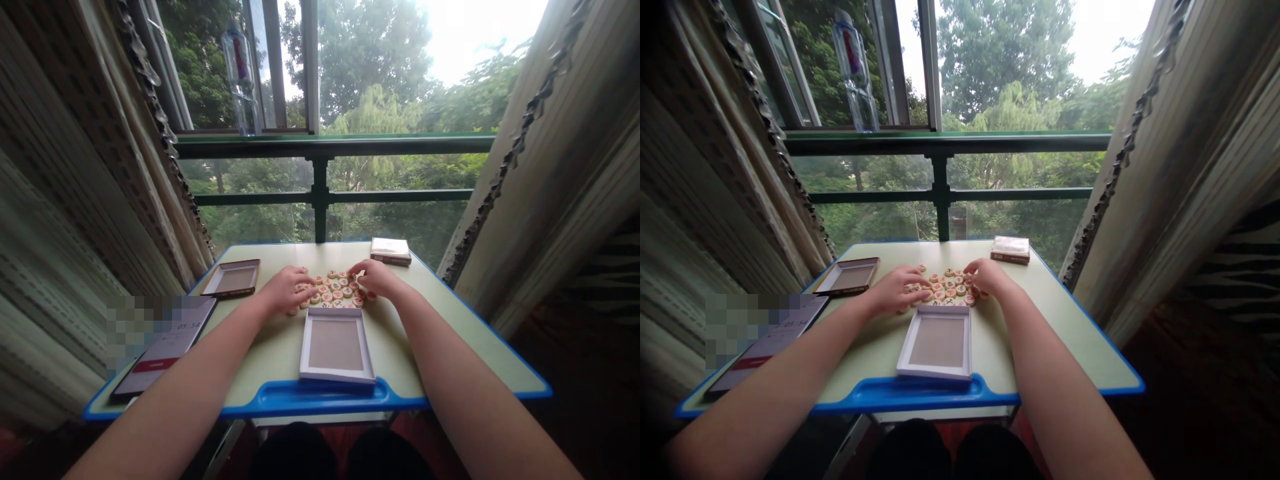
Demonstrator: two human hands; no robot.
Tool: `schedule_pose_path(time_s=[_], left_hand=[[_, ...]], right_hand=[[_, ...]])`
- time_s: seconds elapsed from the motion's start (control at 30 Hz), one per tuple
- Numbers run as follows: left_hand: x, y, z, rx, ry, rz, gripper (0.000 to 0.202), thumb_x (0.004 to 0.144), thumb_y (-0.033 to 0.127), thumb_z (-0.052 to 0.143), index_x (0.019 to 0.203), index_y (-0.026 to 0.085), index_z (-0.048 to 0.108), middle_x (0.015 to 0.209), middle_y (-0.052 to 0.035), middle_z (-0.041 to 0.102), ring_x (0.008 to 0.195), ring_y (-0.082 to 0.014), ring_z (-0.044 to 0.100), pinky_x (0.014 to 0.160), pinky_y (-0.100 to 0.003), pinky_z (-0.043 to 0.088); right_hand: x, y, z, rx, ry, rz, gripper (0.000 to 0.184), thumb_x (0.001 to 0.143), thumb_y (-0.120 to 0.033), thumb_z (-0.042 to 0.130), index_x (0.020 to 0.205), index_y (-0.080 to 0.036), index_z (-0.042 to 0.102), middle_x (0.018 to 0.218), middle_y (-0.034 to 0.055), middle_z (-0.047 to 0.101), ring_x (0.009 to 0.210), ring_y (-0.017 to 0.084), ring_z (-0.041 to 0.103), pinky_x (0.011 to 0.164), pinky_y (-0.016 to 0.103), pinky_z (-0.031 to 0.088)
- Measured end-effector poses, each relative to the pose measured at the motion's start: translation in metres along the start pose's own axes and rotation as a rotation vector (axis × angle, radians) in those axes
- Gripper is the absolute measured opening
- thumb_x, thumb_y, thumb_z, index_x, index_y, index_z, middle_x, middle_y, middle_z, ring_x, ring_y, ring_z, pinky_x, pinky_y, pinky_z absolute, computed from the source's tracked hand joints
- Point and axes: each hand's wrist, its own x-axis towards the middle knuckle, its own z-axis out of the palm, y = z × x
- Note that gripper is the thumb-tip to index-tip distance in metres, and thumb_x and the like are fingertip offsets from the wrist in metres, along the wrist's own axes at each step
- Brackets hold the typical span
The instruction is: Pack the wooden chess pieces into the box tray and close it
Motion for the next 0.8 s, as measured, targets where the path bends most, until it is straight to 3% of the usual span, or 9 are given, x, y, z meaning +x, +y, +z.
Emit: schedule_pose_path(time_s=[0.13,0.2,0.33,0.43,0.57,0.7,0.8], left_hand=[[-0.001,0.018,-0.005,-0.058,-0.147,0.093,0.024,0.074,0.039,0.06,0.085,0.021,0.072,0.086,-0.0064,0.065,0.086,-0.0198,0.056,0.08,-0.031,0.043],[-0.002,0.022,-0.005,-0.077,-0.206,0.092,0.02,0.073,0.034,0.06,0.08,0.02,0.072,0.08,-0.0051,0.064,0.078,-0.0172,0.056,0.074,-0.028,0.043],[-0.003,0.024,-0.008,-0.137,-0.274,0.043,0.013,0.071,0.026,0.059,0.073,0.018,0.07,0.072,-0.0015,0.064,0.067,-0.0128,0.055,0.063,-0.022,0.042],[-0.006,0.026,-0.012,-0.181,-0.328,0.008,0.012,0.068,0.024,0.06,0.074,0.018,0.069,0.072,0.0,0.065,0.065,-0.0116,0.055,0.059,-0.02,0.04],[-0.007,0.027,-0.017,-0.21,-0.397,-0.04,0.021,0.07,0.035,0.06,0.071,0.016,0.069,0.065,0.0002,0.064,0.06,-0.0108,0.053,0.053,-0.019,0.037],[-0.004,0.016,-0.015,-0.161,-0.23,-0.103,0.034,0.079,0.039,0.049,0.069,0.013,0.069,0.056,-0.0003,0.06,0.053,-0.0102,0.049,0.05,-0.021,0.034],[-0.002,0.001,-0.011,-0.07,-0.067,-0.152,0.027,0.077,0.033,0.05,0.075,0.015,0.07,0.066,-0.0019,0.066,0.059,-0.0121,0.054,0.055,-0.022,0.038]], right_hand=[[0.0,0.0,0.002,0.031,-0.051,0.073,0.036,0.07,-0.007,0.052,0.102,-0.016,0.067,0.062,0.0039,0.064,0.032,0.006,0.044,0.037,0.018,0.036],[0.0,0.0,0.003,0.031,-0.036,0.072,0.034,0.072,-0.009,0.052,0.102,-0.016,0.067,0.062,0.0039,0.063,0.034,0.007,0.045,0.039,0.019,0.037],[-0.001,-0.005,0.004,-0.082,0.014,-0.125,0.028,0.068,-0.01,0.056,0.09,-0.018,0.072,0.086,0.0058,0.067,0.056,0.01,0.056,0.055,0.019,0.044],[-0.003,-0.008,0.007,-0.159,0.008,-0.264,0.024,0.067,-0.013,0.058,0.083,-0.02,0.074,0.089,0.0043,0.066,0.071,0.013,0.058,0.066,0.02,0.044],[-0.008,-0.013,0.01,-0.149,-0.052,-0.314,0.02,0.068,-0.018,0.059,0.082,-0.02,0.074,0.084,0.0035,0.065,0.066,0.011,0.055,0.062,0.019,0.042],[-0.018,-0.022,0.009,-0.038,-0.16,-0.355,0.022,0.07,-0.03,0.06,0.084,-0.02,0.073,0.076,0.0012,0.062,0.06,0.009,0.051,0.053,0.019,0.038],[-0.026,-0.029,0.009,0.006,-0.271,-0.412,0.024,0.067,-0.034,0.062,0.082,-0.019,0.072,0.065,-0.0013,0.057,0.057,0.009,0.048,0.049,0.019,0.034]])
